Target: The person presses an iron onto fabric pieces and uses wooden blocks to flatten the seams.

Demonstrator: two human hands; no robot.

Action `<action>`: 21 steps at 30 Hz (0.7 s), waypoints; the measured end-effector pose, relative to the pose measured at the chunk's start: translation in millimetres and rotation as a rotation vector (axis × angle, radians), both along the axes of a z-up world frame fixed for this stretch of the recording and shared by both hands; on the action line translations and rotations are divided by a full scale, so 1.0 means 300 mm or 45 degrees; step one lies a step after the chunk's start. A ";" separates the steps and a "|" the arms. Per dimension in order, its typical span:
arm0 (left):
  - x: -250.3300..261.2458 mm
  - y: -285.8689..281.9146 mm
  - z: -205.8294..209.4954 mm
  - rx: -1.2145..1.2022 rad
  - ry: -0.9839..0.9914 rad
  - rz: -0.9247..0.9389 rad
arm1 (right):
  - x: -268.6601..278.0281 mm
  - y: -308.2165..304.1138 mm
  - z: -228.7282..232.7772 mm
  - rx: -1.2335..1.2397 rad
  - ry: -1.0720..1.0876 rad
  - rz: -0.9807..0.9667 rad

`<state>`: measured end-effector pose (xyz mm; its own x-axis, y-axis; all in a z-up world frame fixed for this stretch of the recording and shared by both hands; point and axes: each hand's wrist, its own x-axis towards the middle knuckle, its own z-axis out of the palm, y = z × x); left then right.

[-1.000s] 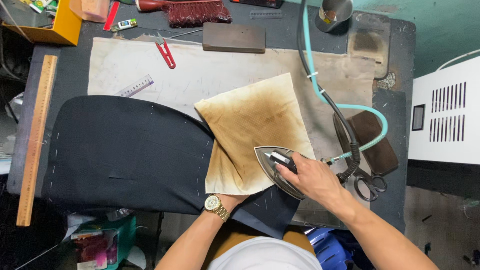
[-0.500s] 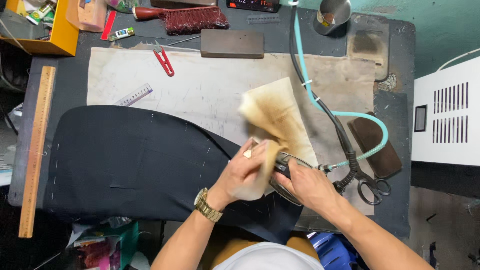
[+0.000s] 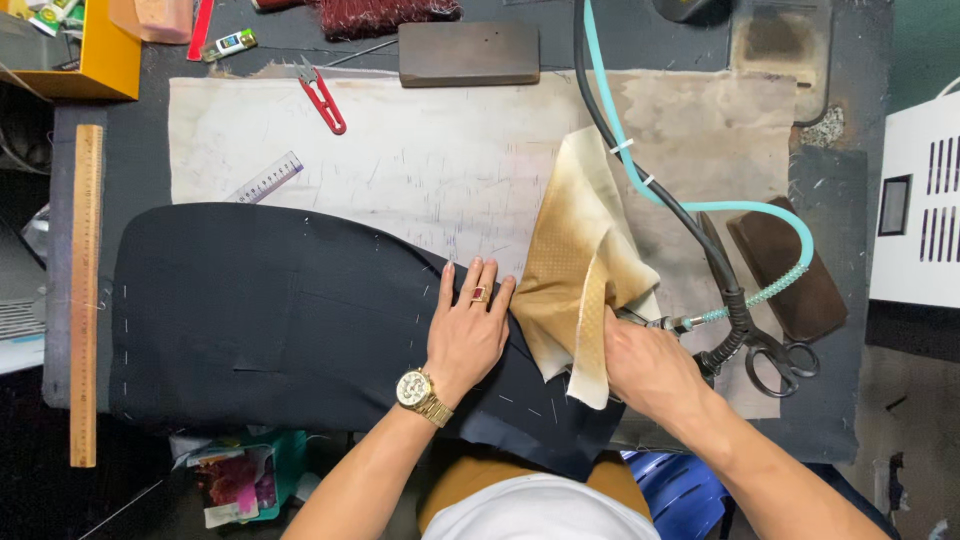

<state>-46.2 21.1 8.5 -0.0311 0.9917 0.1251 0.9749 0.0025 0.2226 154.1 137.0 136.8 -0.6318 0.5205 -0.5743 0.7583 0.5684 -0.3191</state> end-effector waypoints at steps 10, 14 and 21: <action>0.001 -0.056 -0.017 -0.134 -0.002 0.049 | 0.005 0.014 -0.024 0.028 -0.026 0.032; -0.008 -0.064 -0.029 -0.135 -0.020 0.050 | 0.001 0.015 -0.016 -0.008 -0.007 0.008; -0.018 -0.064 -0.028 -0.103 -0.055 0.053 | -0.009 0.005 -0.028 0.033 -0.022 -0.002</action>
<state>-51.6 2.0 0.0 -0.0765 0.9962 0.0424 0.9631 0.0628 0.2619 151.5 138.5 128.3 -0.6211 0.5363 -0.5714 0.7646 0.5749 -0.2915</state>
